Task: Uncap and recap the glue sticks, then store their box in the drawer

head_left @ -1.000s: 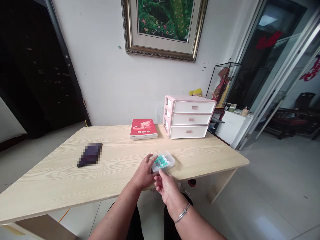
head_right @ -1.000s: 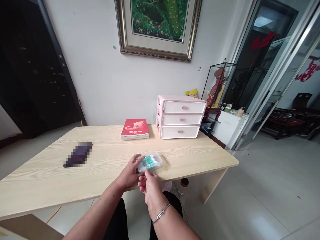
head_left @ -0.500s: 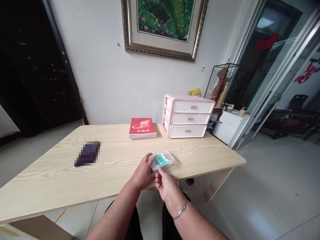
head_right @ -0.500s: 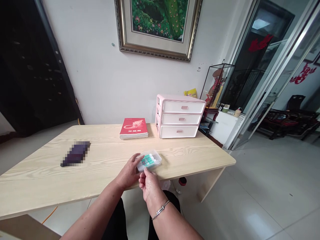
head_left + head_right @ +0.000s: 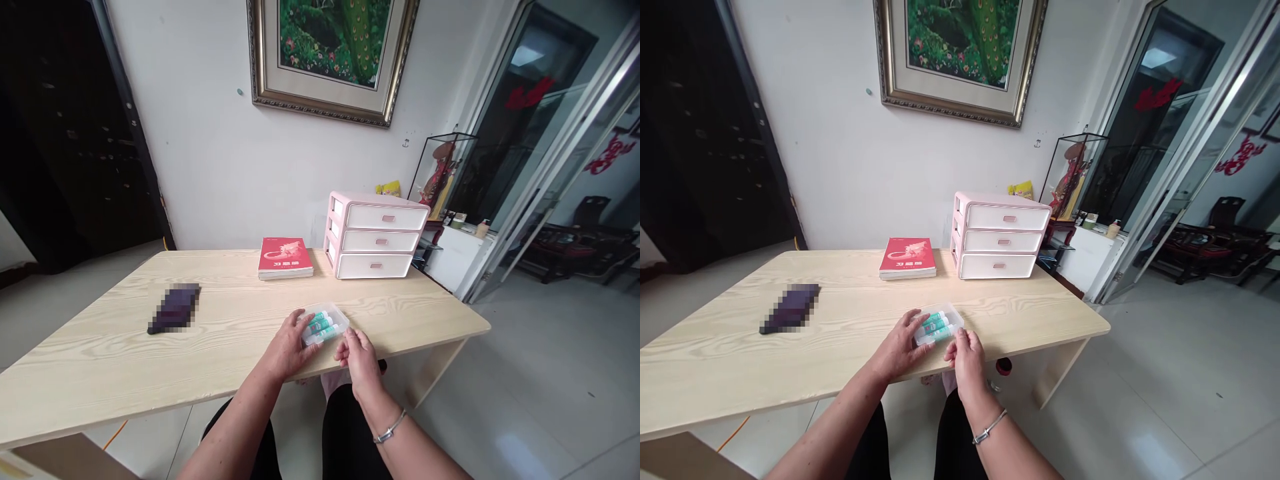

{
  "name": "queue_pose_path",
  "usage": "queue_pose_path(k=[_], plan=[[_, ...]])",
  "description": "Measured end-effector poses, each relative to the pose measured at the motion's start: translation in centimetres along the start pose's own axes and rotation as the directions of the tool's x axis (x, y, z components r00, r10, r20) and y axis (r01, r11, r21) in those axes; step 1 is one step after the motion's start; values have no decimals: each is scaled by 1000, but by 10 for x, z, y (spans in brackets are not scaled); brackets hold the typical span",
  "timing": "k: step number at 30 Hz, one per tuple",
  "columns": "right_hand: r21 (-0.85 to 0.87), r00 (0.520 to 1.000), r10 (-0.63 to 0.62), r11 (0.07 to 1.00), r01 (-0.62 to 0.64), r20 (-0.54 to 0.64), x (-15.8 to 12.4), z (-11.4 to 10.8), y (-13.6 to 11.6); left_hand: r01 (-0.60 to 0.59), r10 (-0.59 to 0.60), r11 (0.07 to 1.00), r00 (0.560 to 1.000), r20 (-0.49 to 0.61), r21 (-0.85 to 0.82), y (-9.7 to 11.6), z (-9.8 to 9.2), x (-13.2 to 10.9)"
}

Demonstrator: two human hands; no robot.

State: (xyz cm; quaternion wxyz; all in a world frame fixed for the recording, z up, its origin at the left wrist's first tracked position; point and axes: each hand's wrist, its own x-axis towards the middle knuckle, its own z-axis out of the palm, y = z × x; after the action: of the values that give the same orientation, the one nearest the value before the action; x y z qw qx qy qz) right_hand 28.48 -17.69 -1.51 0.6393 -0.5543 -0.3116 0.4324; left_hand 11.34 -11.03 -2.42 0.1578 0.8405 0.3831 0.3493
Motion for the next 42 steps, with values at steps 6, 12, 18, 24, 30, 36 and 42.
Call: queue_pose_path(k=[6,12,18,24,30,36,42], plan=[[-440,876,-481,779,447,39,19,-23,6,55,-54,992,999,10,-112,0,-6,0],[-572,657,-658,397,717,367,23,-33,3,116,-126,956,992,-22,-269,3,-10,3],[-713,668,-506,138,687,546,22,-20,-29,284,-360,833,930,-76,-475,7,-5,16],[-813,795,-188,-41,580,577,26,13,-53,362,-513,719,852,-103,-593,-1,2,29],[-877,878,0,-45,478,478,39,50,-55,348,-485,752,867,-113,-560,-6,8,26],[-892,901,17,150,426,433,51,51,-49,346,-459,812,876,-147,-470,-10,11,25],[-800,913,-103,450,398,396,66,37,-35,342,-454,825,875,-166,-450,-11,12,25]])
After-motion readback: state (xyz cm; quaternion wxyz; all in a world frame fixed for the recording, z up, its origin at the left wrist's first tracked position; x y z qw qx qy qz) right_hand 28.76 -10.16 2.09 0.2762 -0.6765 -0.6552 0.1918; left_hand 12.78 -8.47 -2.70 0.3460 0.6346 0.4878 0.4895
